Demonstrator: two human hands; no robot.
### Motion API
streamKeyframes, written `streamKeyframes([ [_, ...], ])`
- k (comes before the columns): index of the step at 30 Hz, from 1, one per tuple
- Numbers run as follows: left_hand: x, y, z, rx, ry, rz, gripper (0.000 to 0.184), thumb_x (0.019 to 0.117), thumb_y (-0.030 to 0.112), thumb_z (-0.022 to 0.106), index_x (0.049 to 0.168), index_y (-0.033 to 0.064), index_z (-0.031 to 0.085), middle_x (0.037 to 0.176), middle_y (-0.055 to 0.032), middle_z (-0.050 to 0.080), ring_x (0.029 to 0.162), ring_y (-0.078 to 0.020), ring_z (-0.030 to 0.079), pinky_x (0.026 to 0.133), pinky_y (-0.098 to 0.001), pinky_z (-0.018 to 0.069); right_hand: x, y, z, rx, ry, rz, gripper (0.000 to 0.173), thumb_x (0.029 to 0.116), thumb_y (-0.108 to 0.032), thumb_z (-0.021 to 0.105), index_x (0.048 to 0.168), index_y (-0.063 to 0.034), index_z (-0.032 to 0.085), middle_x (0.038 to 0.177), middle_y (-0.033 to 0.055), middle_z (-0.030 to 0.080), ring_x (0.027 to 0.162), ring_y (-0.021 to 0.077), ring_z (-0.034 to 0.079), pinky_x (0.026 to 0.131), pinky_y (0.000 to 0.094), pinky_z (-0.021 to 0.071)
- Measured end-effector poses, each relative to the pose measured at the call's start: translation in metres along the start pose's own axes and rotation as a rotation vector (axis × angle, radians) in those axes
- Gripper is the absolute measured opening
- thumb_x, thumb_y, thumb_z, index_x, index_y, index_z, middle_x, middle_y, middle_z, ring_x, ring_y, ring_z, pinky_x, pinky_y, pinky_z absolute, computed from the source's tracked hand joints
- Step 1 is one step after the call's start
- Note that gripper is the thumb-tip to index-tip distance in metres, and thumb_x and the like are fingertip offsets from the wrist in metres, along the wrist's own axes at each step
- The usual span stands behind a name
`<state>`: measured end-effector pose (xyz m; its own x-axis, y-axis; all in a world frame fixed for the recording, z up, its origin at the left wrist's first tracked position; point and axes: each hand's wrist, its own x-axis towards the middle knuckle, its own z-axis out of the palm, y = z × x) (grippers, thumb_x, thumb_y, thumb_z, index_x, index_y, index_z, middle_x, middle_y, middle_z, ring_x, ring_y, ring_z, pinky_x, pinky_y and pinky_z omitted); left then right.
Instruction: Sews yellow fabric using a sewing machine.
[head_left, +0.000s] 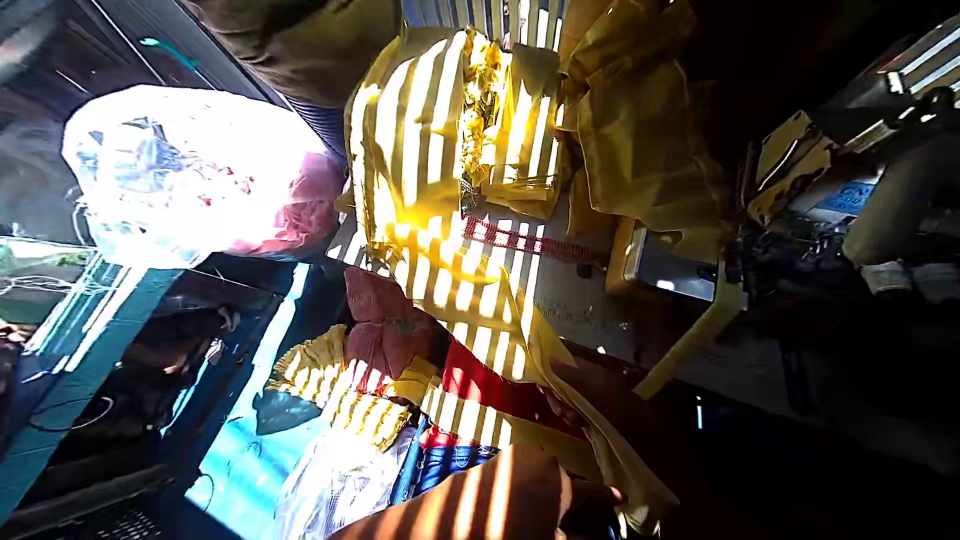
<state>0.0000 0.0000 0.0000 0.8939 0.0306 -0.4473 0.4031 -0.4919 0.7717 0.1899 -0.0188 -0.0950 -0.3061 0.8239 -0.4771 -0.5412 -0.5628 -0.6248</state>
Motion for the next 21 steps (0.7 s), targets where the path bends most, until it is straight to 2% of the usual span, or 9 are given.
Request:
streamKeyframes([
  [2, -0.018, -0.010, -0.027, 0.017, 0.389, -0.070, 0.037, 0.1026, 0.040, 0.058, 0.111, 0.0091, 0.076, 0.088, -0.0100, 0.073, 0.083, -0.0237, 0.071, 0.080, -0.0464, 0.0569, -0.008, 0.004, 0.008, -0.225, 0.192, -0.026, 0.033, 0.1071, -0.022, 0.052, 0.136, -0.0062, 0.052, 0.100, 0.0030, 0.069, 0.079, 0.0060, 0.067, 0.071, 0.0233, 0.0582],
  [4, -0.017, -0.045, -0.061, 0.113, 0.795, -0.290, 0.034, 0.1045, 0.034, 0.054, 0.100, 0.0075, 0.076, 0.081, -0.0081, 0.070, 0.076, -0.0224, 0.069, 0.072, -0.0444, 0.0559, -0.010, 0.006, 0.012, -0.375, 0.268, -0.071, 0.044, 0.1054, -0.021, 0.056, 0.145, -0.0039, 0.048, 0.120, 0.0051, 0.068, 0.103, 0.0061, 0.067, 0.091, 0.0255, 0.0570],
  [6, -0.014, -0.103, -0.095, 0.174, 1.002, -0.573, 0.042, 0.1072, 0.042, 0.049, 0.103, 0.0083, 0.074, 0.084, -0.0117, 0.072, 0.079, -0.0297, 0.070, 0.073, -0.0562, 0.0562, -0.008, 0.010, 0.008, -0.513, 0.283, -0.141, 0.050, 0.1046, -0.025, 0.058, 0.149, -0.0048, 0.047, 0.130, 0.0067, 0.066, 0.114, 0.0067, 0.065, 0.099, 0.0265, 0.0543],
  [9, -0.021, -0.151, -0.139, -0.106, 1.231, -0.745, 0.069, 0.1059, 0.062, 0.034, 0.095, 0.0063, 0.074, 0.079, -0.0114, 0.071, 0.073, -0.0284, 0.070, 0.073, -0.0577, 0.0565, -0.006, 0.015, 0.000, -0.848, 0.338, -0.299, 0.050, 0.1047, -0.036, 0.054, 0.147, -0.0095, 0.054, 0.131, 0.0083, 0.066, 0.118, 0.0126, 0.064, 0.104, 0.0353, 0.0512],
  [11, -0.012, -0.169, -0.156, -0.166, 1.180, -0.780, 0.081, 0.1016, 0.071, 0.032, 0.092, 0.0026, 0.073, 0.080, -0.0142, 0.071, 0.075, -0.0309, 0.071, 0.077, -0.0596, 0.0570, -0.008, 0.018, 0.002, -1.087, 0.414, -0.429, 0.044, 0.1061, -0.037, 0.050, 0.143, -0.0151, 0.061, 0.122, 0.0082, 0.068, 0.109, 0.0178, 0.065, 0.096, 0.0408, 0.0543],
  [13, 0.005, -0.184, -0.158, -0.034, 1.094, -0.794, 0.074, 0.1025, 0.067, 0.040, 0.090, 0.0013, 0.073, 0.081, -0.0170, 0.071, 0.079, -0.0359, 0.070, 0.081, -0.0634, 0.0543, -0.006, 0.024, 0.000, -1.309, 0.425, -0.642, 0.034, 0.1045, -0.032, 0.054, 0.132, -0.0205, 0.070, 0.112, 0.0092, 0.069, 0.097, 0.0220, 0.068, 0.080, 0.0428, 0.0583],
  [15, 0.013, -0.187, -0.157, 0.076, 1.098, -0.737, 0.050, 0.1039, 0.046, 0.055, 0.099, -0.0008, 0.072, 0.090, -0.0221, 0.070, 0.087, -0.0408, 0.068, 0.083, -0.0673, 0.0513, -0.003, 0.028, -0.003, -1.475, 0.369, -0.797, 0.030, 0.0997, -0.024, 0.058, 0.126, -0.0288, 0.072, 0.113, 0.0098, 0.069, 0.096, 0.0269, 0.068, 0.073, 0.0445, 0.0589],
  [18, 0.004, -0.162, -0.148, -0.012, 1.237, -0.517, 0.039, 0.1074, 0.035, 0.053, 0.110, 0.0007, 0.071, 0.090, -0.0119, 0.072, 0.078, -0.0202, 0.070, 0.077, -0.0464, 0.0597, -0.007, 0.036, -0.004, -1.563, 0.323, -0.866, 0.039, 0.0945, -0.013, 0.063, 0.124, -0.0373, 0.071, 0.118, 0.0099, 0.067, 0.098, 0.0297, 0.066, 0.073, 0.0453, 0.0580],
  [21, -0.014, -0.129, -0.132, -0.373, 1.387, 0.090, 0.025, 0.1058, 0.018, 0.050, 0.123, 0.0014, 0.058, 0.102, 0.0022, 0.070, 0.091, -0.0067, 0.070, 0.083, -0.0296, 0.0607, -0.012, 0.040, -0.013, -1.564, 0.334, -0.680, 0.043, 0.0975, -0.018, 0.064, 0.134, -0.0405, 0.066, 0.130, 0.0096, 0.064, 0.113, 0.0317, 0.062, 0.088, 0.0486, 0.0556],
])
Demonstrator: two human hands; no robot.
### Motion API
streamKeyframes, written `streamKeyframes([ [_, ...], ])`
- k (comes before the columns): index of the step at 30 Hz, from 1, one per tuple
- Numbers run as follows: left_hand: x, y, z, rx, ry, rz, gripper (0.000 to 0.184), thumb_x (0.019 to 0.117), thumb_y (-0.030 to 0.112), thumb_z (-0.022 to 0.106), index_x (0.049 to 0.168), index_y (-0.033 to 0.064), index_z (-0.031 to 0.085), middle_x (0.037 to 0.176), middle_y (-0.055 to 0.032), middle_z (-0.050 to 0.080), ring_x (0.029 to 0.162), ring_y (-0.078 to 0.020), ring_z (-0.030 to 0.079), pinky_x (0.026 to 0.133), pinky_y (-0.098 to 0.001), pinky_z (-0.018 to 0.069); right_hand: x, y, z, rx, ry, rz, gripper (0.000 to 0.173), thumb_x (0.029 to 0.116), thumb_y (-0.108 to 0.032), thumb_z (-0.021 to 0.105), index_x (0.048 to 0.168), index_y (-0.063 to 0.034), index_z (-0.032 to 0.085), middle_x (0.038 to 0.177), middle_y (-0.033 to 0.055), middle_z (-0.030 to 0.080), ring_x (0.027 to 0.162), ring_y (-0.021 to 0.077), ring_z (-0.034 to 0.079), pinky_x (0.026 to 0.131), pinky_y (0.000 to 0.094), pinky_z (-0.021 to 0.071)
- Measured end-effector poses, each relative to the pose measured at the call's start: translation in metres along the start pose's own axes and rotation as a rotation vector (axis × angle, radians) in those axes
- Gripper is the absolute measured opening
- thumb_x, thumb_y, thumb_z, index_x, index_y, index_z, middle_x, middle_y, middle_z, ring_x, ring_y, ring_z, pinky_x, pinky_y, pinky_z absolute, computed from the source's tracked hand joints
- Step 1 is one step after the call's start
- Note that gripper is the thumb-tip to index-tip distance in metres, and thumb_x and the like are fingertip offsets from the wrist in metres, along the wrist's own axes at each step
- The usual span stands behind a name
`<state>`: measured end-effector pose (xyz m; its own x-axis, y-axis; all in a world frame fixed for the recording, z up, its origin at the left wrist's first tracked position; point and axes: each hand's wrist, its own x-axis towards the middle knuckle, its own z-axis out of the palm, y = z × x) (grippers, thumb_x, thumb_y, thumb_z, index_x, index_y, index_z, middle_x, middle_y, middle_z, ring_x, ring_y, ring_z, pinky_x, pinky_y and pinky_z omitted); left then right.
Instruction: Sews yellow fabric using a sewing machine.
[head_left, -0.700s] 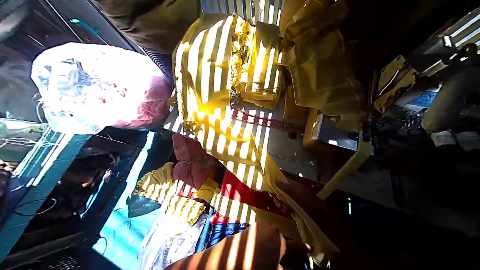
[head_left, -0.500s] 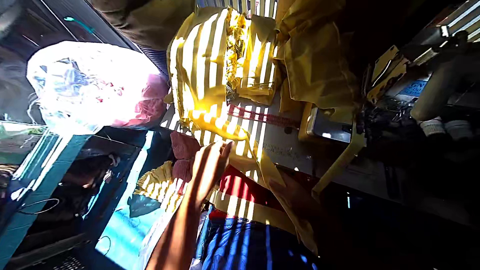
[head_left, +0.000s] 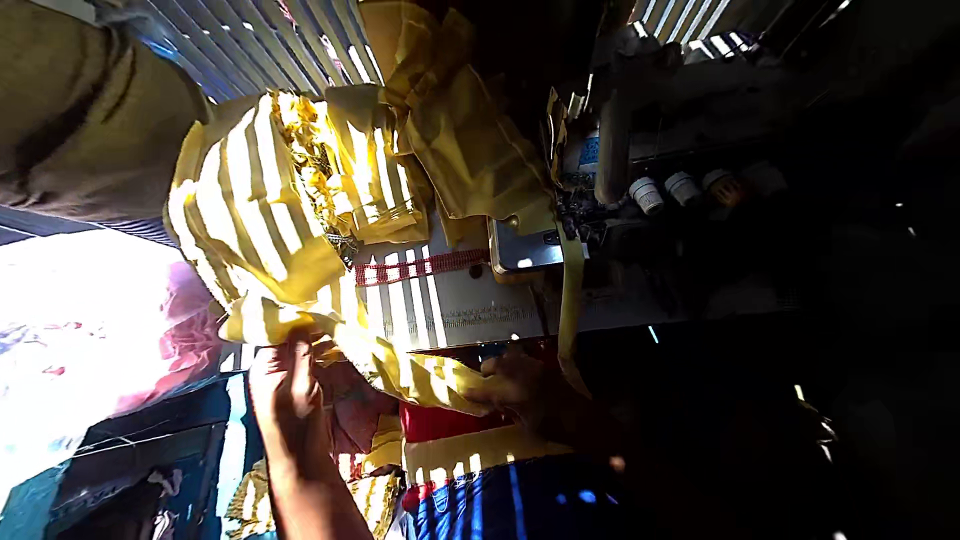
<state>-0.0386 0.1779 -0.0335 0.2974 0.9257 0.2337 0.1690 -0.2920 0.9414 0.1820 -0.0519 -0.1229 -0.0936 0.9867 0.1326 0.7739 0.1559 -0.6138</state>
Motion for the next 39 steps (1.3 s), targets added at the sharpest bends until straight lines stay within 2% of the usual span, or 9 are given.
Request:
streamKeyframes([
  [4, -0.038, 0.030, 0.032, -0.717, -0.189, -0.064, 0.023, 0.0873, 0.044, 0.074, 0.105, 0.0280, 0.076, 0.099, 0.0089, 0.077, 0.092, -0.0027, 0.072, 0.083, -0.0267, 0.0606, -0.002, 0.010, -0.016, 0.172, 0.005, 0.053, 0.036, 0.1021, -0.033, 0.062, 0.132, -0.0138, 0.069, 0.139, 0.0127, 0.062, 0.134, 0.0307, 0.054, 0.114, 0.0489, 0.0425],
  [9, -0.045, 0.051, 0.092, -0.618, -0.817, 0.082, 0.027, 0.1067, 0.033, 0.051, 0.126, 0.0306, 0.069, 0.116, 0.0174, 0.072, 0.105, 0.0059, 0.065, 0.092, -0.0183, 0.0547, 0.007, -0.017, -0.084, 0.687, 0.496, -0.066, 0.093, 0.0888, -0.059, 0.070, 0.143, 0.0132, 0.047, 0.142, 0.0233, 0.058, 0.133, 0.0264, 0.057, 0.114, 0.0435, 0.0458],
  [14, -0.044, 0.052, 0.118, -0.646, -1.000, 0.134, 0.025, 0.1085, 0.031, 0.049, 0.120, 0.0273, 0.070, 0.106, 0.0181, 0.072, 0.096, 0.0080, 0.065, 0.085, -0.0159, 0.0552, -0.008, -0.031, -0.112, 0.676, 0.543, 0.038, 0.022, 0.0951, -0.023, 0.073, 0.099, -0.0016, 0.074, 0.096, 0.0004, 0.071, 0.094, -0.0003, 0.065, 0.083, 0.0171, 0.0553],
  [22, -0.051, 0.009, 0.105, -1.210, -0.691, -0.461, 0.068, 0.0899, 0.072, 0.055, 0.123, 0.0145, 0.072, 0.122, -0.0082, 0.073, 0.116, -0.0206, 0.068, 0.100, -0.0444, 0.0542, 0.020, -0.034, -0.116, 0.391, 0.473, 0.183, 0.026, 0.1060, -0.023, 0.055, 0.105, -0.0064, 0.074, 0.083, 0.0008, 0.071, 0.073, 0.0023, 0.064, 0.069, 0.0193, 0.0525],
  [24, -0.049, 0.002, 0.082, -0.946, -0.768, -0.175, 0.052, 0.0963, 0.049, 0.064, 0.138, 0.0177, 0.061, 0.130, -0.0012, 0.069, 0.120, -0.0142, 0.066, 0.102, -0.0371, 0.0540, 0.021, -0.029, -0.114, 0.254, 0.399, 0.143, 0.029, 0.1064, -0.028, 0.054, 0.108, -0.0098, 0.076, 0.085, 0.0023, 0.074, 0.076, 0.0079, 0.068, 0.071, 0.0274, 0.0552],
  [26, -0.049, 0.022, 0.067, -0.485, -0.603, -0.019, 0.038, 0.0845, 0.025, 0.083, 0.118, 0.0153, 0.068, 0.108, 0.0031, 0.077, 0.097, -0.0107, 0.074, 0.087, -0.0322, 0.0629, 0.021, -0.023, -0.110, 0.298, 0.386, 0.092, 0.026, 0.1039, -0.032, 0.060, 0.103, -0.0115, 0.076, 0.081, -0.0016, 0.073, 0.071, 0.0027, 0.065, 0.067, 0.0221, 0.0542],
  [31, -0.048, 0.030, 0.031, -0.465, -0.575, 0.132, 0.032, 0.0910, 0.026, 0.078, 0.121, 0.0292, 0.070, 0.110, 0.0129, 0.076, 0.098, -0.0011, 0.072, 0.089, -0.0239, 0.0603, 0.019, -0.019, -0.105, 0.575, 0.273, -0.049, 0.019, 0.0964, -0.023, 0.072, 0.101, -0.0044, 0.074, 0.089, -0.0017, 0.074, 0.080, -0.0044, 0.066, 0.075, 0.0130, 0.0546],
  [34, -0.039, 0.032, 0.036, 0.090, -0.306, 0.046, 0.015, 0.0908, 0.015, 0.075, 0.105, 0.0102, 0.073, 0.095, 0.0029, 0.076, 0.088, -0.0056, 0.073, 0.082, -0.0256, 0.0616, 0.021, -0.006, -0.093, 0.523, 0.301, 0.032, 0.017, 0.0997, -0.019, 0.066, 0.103, -0.0049, 0.075, 0.096, -0.0014, 0.075, 0.090, -0.0021, 0.069, 0.084, 0.0159, 0.0570],
  [39, -0.044, 0.055, 0.073, 0.375, -0.572, 0.390, 0.066, 0.0964, 0.048, 0.066, 0.144, 0.0027, 0.056, 0.143, -0.0128, 0.060, 0.133, -0.0209, 0.057, 0.112, -0.0456, 0.0464, 0.019, -0.004, -0.070, 0.290, 0.324, -0.035, 0.024, 0.1030, -0.017, 0.058, 0.112, -0.0167, 0.080, 0.093, 0.0041, 0.076, 0.084, 0.0095, 0.072, 0.078, 0.0259, 0.0585],
])
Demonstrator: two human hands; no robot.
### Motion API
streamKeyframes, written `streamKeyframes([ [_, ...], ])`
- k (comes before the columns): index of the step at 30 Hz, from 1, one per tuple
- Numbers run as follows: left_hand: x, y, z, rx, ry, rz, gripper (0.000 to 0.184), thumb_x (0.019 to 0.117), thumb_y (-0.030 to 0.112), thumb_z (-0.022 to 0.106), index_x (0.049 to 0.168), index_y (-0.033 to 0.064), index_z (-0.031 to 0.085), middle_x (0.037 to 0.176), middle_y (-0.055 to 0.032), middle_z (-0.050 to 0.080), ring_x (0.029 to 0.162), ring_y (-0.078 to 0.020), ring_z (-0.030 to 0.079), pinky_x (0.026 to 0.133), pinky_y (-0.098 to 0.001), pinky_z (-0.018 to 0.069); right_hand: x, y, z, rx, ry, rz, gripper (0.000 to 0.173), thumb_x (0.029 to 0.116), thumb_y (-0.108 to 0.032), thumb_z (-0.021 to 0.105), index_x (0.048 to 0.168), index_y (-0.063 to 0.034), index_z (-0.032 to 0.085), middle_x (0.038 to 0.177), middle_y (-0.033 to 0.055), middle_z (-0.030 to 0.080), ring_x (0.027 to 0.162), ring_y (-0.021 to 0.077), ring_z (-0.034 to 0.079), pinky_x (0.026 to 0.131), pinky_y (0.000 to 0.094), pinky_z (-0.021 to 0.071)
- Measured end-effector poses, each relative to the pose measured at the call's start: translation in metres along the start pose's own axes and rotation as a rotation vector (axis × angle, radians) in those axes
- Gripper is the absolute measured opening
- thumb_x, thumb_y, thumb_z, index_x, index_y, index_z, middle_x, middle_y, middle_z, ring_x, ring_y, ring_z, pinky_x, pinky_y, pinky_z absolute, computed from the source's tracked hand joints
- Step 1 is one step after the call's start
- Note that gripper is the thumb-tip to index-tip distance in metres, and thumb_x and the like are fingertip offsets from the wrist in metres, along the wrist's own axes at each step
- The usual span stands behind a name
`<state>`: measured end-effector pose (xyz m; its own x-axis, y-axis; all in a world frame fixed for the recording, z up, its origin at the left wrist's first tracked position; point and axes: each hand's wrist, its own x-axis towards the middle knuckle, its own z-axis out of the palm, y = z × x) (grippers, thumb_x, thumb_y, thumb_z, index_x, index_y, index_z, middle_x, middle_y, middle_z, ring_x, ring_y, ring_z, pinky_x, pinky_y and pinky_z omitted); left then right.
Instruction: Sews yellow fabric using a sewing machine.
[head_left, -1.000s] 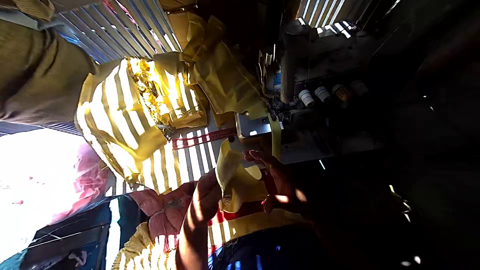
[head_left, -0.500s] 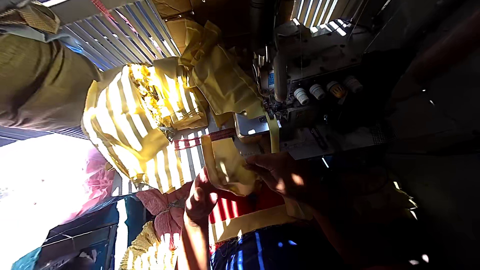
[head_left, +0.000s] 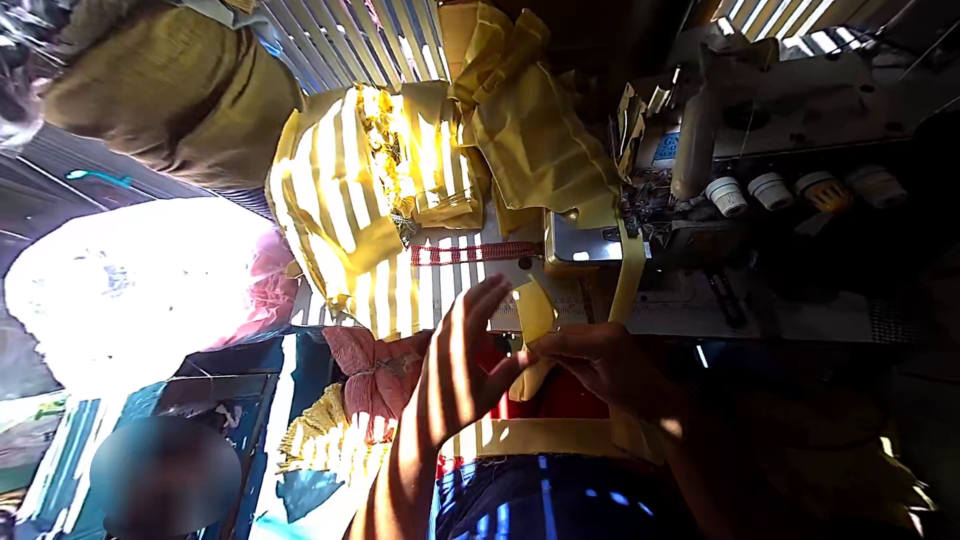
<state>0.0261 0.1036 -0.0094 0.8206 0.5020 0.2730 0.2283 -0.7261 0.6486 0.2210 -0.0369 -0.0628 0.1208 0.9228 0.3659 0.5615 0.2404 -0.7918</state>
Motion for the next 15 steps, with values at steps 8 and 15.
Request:
streamKeyframes([
  [8, 0.092, 0.012, -0.010, -0.088, -0.449, 0.440, 0.024, 0.0993, 0.026, 0.065, 0.083, 0.0114, 0.074, 0.073, 0.0048, 0.069, 0.071, -0.0038, 0.066, 0.067, -0.0241, 0.0553, -0.022, -0.007, -0.006, 0.373, 0.180, 0.212, 0.026, 0.0983, -0.017, 0.068, 0.119, -0.0012, 0.069, 0.101, 0.0007, 0.075, 0.093, 0.0042, 0.071, 0.086, 0.0252, 0.0614],
  [15, 0.212, -0.002, -0.010, 0.084, -0.575, 0.465, 0.022, 0.0963, 0.036, 0.065, 0.089, 0.0202, 0.078, 0.078, 0.0105, 0.071, 0.069, 0.0033, 0.063, 0.063, -0.0211, 0.0516, -0.024, 0.009, -0.004, 0.314, 0.491, 0.416, 0.019, 0.1011, -0.012, 0.062, 0.110, 0.0029, 0.070, 0.090, 0.0017, 0.075, 0.077, 0.0014, 0.070, 0.070, 0.0186, 0.0604],
])
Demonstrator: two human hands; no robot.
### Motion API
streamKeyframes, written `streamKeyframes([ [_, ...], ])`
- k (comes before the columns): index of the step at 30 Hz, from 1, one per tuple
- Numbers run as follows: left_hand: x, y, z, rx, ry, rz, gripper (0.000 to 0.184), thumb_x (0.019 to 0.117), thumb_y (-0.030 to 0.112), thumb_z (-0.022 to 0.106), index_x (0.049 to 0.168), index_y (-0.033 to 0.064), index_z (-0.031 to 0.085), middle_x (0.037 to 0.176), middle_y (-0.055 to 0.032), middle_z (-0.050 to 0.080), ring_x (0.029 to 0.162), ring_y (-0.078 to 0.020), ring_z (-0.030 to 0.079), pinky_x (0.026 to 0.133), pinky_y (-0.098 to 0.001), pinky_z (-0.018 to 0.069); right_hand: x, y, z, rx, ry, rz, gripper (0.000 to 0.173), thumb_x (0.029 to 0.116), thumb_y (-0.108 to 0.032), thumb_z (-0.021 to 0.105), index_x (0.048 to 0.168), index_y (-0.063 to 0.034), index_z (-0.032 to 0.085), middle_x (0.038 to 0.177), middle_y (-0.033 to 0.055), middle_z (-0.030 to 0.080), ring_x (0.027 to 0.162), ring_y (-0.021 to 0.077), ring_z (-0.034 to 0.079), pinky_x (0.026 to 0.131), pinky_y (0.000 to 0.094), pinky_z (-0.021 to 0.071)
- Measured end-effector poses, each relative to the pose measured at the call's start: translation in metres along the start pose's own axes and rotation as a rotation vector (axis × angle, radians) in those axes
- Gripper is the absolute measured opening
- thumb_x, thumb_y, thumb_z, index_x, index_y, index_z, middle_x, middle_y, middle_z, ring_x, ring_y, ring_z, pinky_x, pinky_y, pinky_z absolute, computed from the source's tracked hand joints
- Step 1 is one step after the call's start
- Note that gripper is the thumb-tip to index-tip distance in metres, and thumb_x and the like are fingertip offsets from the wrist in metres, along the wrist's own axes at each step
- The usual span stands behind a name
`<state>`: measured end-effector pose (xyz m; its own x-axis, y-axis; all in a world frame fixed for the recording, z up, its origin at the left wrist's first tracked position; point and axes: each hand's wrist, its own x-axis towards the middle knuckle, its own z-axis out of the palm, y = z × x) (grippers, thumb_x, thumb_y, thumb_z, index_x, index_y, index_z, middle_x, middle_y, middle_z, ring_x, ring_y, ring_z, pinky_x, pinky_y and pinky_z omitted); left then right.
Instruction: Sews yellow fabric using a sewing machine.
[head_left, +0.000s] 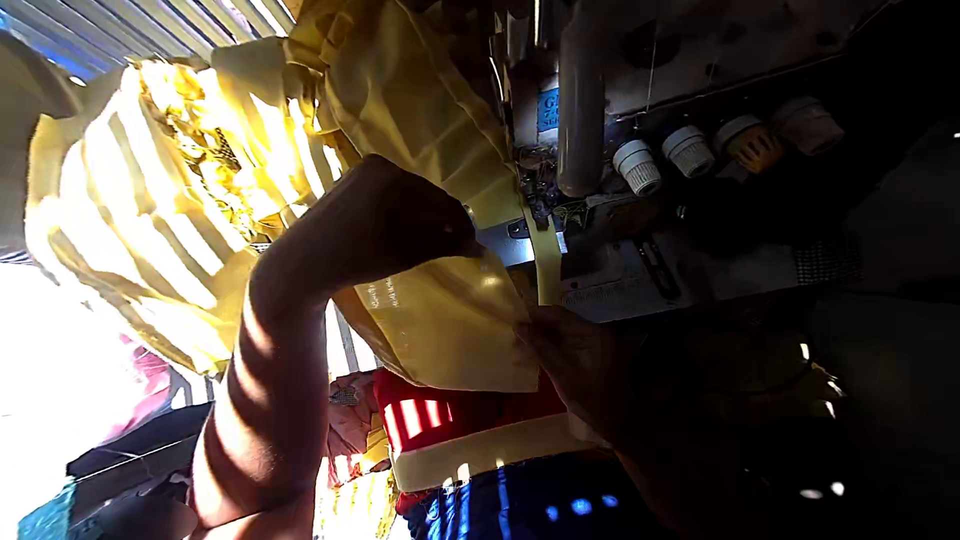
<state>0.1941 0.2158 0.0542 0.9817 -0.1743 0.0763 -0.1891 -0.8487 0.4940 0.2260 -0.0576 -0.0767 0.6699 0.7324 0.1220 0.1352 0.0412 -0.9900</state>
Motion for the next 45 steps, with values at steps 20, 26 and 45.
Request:
streamKeyframes([
  [20, -0.043, 0.060, 0.133, 0.496, 0.436, -0.328, 0.045, 0.1031, 0.039, 0.059, 0.143, 0.0171, 0.061, 0.150, -0.0089, 0.053, 0.138, -0.0319, 0.043, 0.109, -0.0495, 0.0306, 0.009, 0.024, -0.051, 0.490, -0.133, 0.036, 0.012, 0.0987, -0.019, 0.064, 0.107, -0.0103, 0.067, 0.099, -0.0011, 0.069, 0.095, 0.0090, 0.067, 0.087, 0.0302, 0.0575],
  [26, -0.030, 0.073, 0.140, 0.461, 0.385, -0.387, 0.046, 0.1048, 0.028, 0.053, 0.146, 0.0088, 0.056, 0.151, -0.0124, 0.053, 0.138, -0.0366, 0.046, 0.109, -0.0529, 0.0368, 0.012, -0.011, -0.045, 0.333, -0.173, 0.245, 0.014, 0.0905, -0.013, 0.075, 0.099, -0.0042, 0.068, 0.094, 0.0004, 0.072, 0.088, 0.0054, 0.070, 0.081, 0.0224, 0.0604],
  [45, -0.010, 0.063, 0.156, 0.128, 0.598, -0.333, 0.046, 0.1019, 0.019, 0.061, 0.144, 0.0059, 0.051, 0.145, -0.0066, 0.062, 0.147, -0.0241, 0.044, 0.126, -0.0558, 0.0203, -0.019, -0.014, -0.046, -0.046, -0.027, 0.009, 0.017, 0.0963, -0.018, 0.071, 0.086, -0.0036, 0.072, 0.095, 0.0044, 0.071, 0.091, 0.0040, 0.068, 0.075, 0.0154, 0.0575],
])
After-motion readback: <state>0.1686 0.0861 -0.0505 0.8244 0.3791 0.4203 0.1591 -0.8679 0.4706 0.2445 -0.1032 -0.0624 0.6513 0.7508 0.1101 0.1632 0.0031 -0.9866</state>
